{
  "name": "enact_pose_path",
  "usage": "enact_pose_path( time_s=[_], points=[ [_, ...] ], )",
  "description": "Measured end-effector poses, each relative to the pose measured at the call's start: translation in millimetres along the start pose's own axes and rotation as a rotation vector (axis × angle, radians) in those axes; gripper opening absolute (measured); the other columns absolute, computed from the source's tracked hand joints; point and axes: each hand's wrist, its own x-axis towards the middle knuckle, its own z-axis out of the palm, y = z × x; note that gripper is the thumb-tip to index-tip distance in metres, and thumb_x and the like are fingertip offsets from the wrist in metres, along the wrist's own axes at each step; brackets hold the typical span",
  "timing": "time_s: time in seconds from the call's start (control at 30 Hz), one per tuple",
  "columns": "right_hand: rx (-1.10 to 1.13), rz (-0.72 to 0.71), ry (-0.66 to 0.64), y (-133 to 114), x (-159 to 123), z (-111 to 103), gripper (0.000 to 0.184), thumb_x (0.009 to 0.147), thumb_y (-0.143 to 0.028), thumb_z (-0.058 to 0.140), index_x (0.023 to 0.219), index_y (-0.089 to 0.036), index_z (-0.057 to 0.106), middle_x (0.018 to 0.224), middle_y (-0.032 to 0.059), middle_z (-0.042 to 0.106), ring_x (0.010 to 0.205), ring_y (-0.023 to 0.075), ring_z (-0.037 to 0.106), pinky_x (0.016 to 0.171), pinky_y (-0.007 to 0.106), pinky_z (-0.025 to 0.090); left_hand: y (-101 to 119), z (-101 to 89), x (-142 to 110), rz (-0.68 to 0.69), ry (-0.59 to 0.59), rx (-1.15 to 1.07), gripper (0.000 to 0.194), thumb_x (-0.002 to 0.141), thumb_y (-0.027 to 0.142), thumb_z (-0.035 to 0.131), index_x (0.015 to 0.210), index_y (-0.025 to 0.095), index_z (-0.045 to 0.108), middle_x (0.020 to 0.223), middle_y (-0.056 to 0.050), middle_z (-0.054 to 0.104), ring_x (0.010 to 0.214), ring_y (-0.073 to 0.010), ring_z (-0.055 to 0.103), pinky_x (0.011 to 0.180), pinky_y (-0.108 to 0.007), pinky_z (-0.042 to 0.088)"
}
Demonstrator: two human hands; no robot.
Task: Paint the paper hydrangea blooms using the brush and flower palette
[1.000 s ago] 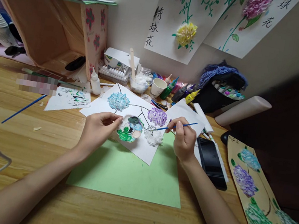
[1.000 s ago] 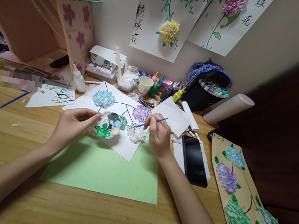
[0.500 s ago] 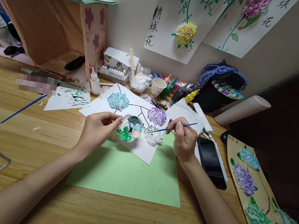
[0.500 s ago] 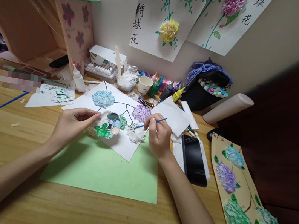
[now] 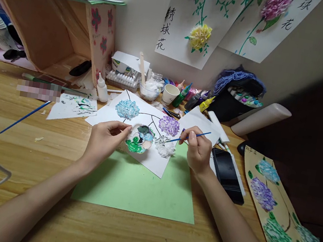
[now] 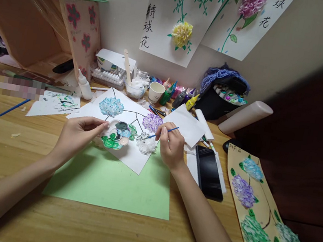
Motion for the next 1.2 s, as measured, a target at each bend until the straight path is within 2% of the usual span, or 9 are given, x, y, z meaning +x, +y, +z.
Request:
enact_pose_path(
  time_s=[0.37, 0.5, 0.67, 0.8, 0.93, 1.2],
  points=[
    [-0.035, -0.047, -0.003, -1.9, 0.6, -2.3, 0.035, 0.096, -0.029, 0.035, 0.067, -0.021, 0.054, 0.065, 0.0008, 0.055, 0.062, 0.0153, 0.053, 0.064, 0.032, 0.041, -0.4, -0.6, 0.0, 0.009, -0.002, 0.030, 0.029, 0.072, 0.045, 0.067, 0.083, 0.019, 0.076, 0.081, -0.006, 0.076, 0.071, -0.0199, 0.068, 0.063, -0.027, 0.051],
    [-0.052, -0.060, 0.031, -3.5, 1.6, -3.1, 0.035, 0.096, -0.028, 0.034, 0.067, -0.021, 0.054, 0.064, 0.0006, 0.055, 0.062, 0.0154, 0.053, 0.065, 0.032, 0.041, 0.0, -0.5, 0.2, 0.009, -0.002, 0.030, 0.029, 0.072, 0.045, 0.068, 0.082, 0.019, 0.076, 0.079, -0.005, 0.075, 0.070, -0.0198, 0.068, 0.062, -0.027, 0.051],
    [-0.084, -0.094, -0.017, -7.2, 3.3, -4.1, 0.035, 0.096, -0.026, 0.034, 0.066, -0.021, 0.052, 0.063, 0.0011, 0.054, 0.063, 0.0156, 0.052, 0.064, 0.032, 0.041, -1.3, -0.3, 0.2, 0.017, -0.003, 0.041, 0.029, 0.073, 0.046, 0.067, 0.082, 0.019, 0.075, 0.080, -0.005, 0.075, 0.071, -0.0195, 0.067, 0.062, -0.026, 0.050],
    [-0.101, -0.124, 0.007, -8.9, 3.9, -4.9, 0.034, 0.095, -0.024, 0.033, 0.066, -0.021, 0.051, 0.063, 0.0010, 0.053, 0.062, 0.0153, 0.051, 0.064, 0.031, 0.040, -1.6, 0.0, 0.4, 0.012, -0.006, 0.036, 0.031, 0.073, 0.046, 0.067, 0.083, 0.018, 0.075, 0.081, -0.005, 0.076, 0.072, -0.0195, 0.068, 0.063, -0.026, 0.051],
    [-0.105, -0.150, -0.024, -9.4, 4.1, -5.4, 0.033, 0.095, -0.022, 0.034, 0.067, -0.021, 0.050, 0.063, 0.0012, 0.053, 0.063, 0.0150, 0.051, 0.064, 0.031, 0.040, -1.7, 0.3, 0.9, 0.010, -0.006, 0.043, 0.032, 0.073, 0.047, 0.067, 0.084, 0.018, 0.075, 0.081, -0.005, 0.076, 0.071, -0.0191, 0.067, 0.063, -0.026, 0.050],
    [-0.103, -0.146, 0.002, -9.9, 4.4, -7.3, 0.033, 0.095, -0.021, 0.034, 0.066, -0.021, 0.050, 0.062, 0.0008, 0.054, 0.062, 0.0147, 0.051, 0.063, 0.030, 0.040, -2.4, 0.0, 0.8, 0.017, -0.008, 0.042, 0.031, 0.073, 0.045, 0.068, 0.084, 0.017, 0.076, 0.082, -0.006, 0.076, 0.071, -0.0193, 0.068, 0.064, -0.026, 0.051]
  ],
)
